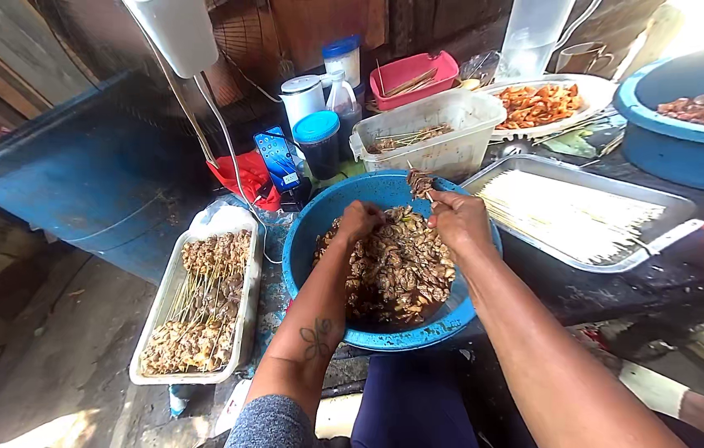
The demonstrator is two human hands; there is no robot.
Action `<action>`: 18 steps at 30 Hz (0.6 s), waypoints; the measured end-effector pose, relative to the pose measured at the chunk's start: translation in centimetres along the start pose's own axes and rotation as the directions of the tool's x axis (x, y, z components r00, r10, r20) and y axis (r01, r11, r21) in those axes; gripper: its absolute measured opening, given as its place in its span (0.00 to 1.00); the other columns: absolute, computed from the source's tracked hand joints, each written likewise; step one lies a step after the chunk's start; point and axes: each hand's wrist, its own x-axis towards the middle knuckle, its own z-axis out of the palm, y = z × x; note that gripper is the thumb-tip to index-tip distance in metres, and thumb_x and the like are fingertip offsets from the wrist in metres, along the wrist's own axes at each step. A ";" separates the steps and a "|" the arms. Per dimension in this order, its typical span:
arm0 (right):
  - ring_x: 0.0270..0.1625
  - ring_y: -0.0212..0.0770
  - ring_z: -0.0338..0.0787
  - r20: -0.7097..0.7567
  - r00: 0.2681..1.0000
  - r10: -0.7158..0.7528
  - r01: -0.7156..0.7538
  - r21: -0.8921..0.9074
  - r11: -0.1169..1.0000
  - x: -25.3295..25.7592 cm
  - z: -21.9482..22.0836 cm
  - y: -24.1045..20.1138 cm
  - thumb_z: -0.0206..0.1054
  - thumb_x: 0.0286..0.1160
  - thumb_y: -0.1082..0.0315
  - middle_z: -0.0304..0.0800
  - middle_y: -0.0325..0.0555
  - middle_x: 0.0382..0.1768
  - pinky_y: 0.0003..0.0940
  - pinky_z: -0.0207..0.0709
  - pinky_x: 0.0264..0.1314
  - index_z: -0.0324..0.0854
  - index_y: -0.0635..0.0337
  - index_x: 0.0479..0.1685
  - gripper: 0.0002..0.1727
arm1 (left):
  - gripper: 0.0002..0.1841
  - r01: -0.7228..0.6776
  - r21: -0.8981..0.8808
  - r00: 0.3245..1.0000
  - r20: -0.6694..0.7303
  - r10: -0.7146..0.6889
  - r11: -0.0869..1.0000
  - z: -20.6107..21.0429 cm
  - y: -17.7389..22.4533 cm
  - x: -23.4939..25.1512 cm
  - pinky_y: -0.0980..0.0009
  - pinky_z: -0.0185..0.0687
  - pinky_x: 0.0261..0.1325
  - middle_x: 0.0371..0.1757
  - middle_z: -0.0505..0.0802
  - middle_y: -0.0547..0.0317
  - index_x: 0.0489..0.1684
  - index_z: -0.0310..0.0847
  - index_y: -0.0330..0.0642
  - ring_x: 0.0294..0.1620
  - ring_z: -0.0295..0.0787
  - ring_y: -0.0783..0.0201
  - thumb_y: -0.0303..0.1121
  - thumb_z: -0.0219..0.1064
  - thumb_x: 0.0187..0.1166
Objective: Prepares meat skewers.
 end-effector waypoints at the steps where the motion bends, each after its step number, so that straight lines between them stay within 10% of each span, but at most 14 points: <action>1: 0.45 0.50 0.88 0.015 1.000 -0.002 0.002 -0.009 1.000 0.0 0.0 -0.1 0.53 0.92 0.72 0.91 0.60 0.54 0.53 0.79 0.56 0.85 0.61 0.72 0.19 | 0.09 -0.002 -0.187 0.999 -0.054 -0.008 0.982 -0.2 -0.4 -0.2 0.53 0.83 0.59 0.45 0.93 0.43 0.47 0.89 0.29 0.48 0.89 0.55 0.28 0.69 0.82; 7: 0.48 0.58 0.90 0.232 0.973 -0.008 0.062 -0.227 0.972 -0.4 0.2 -0.3 0.53 0.92 0.71 0.92 0.61 0.49 0.61 0.79 0.59 0.88 0.59 0.68 0.19 | 0.11 0.049 -0.813 0.960 -0.121 -0.251 0.580 -0.6 0.1 -0.7 0.73 0.84 0.27 0.30 0.88 0.55 0.53 0.79 0.31 0.24 0.86 0.67 0.31 0.55 0.92; 12: 0.49 0.58 0.91 0.318 0.948 0.015 0.085 -0.296 0.951 -0.6 0.1 -0.5 0.53 0.92 0.73 0.92 0.62 0.52 0.61 0.79 0.60 0.88 0.59 0.69 0.19 | 0.21 0.135 -0.852 0.953 -0.028 -0.301 0.505 -1.4 0.6 -0.6 0.72 0.83 0.38 0.42 0.85 0.53 0.76 0.66 0.32 0.32 0.83 0.67 0.16 0.53 0.84; 18: 0.46 0.56 0.90 0.312 0.950 0.027 0.067 -0.287 0.955 -0.6 0.2 -0.6 0.53 0.92 0.73 0.92 0.61 0.50 0.58 0.79 0.58 0.88 0.59 0.69 0.19 | 0.16 0.081 -0.845 0.953 -0.090 -0.289 0.529 -1.1 0.3 -0.6 0.71 0.84 0.39 0.39 0.88 0.54 0.64 0.74 0.28 0.31 0.84 0.68 0.13 0.59 0.79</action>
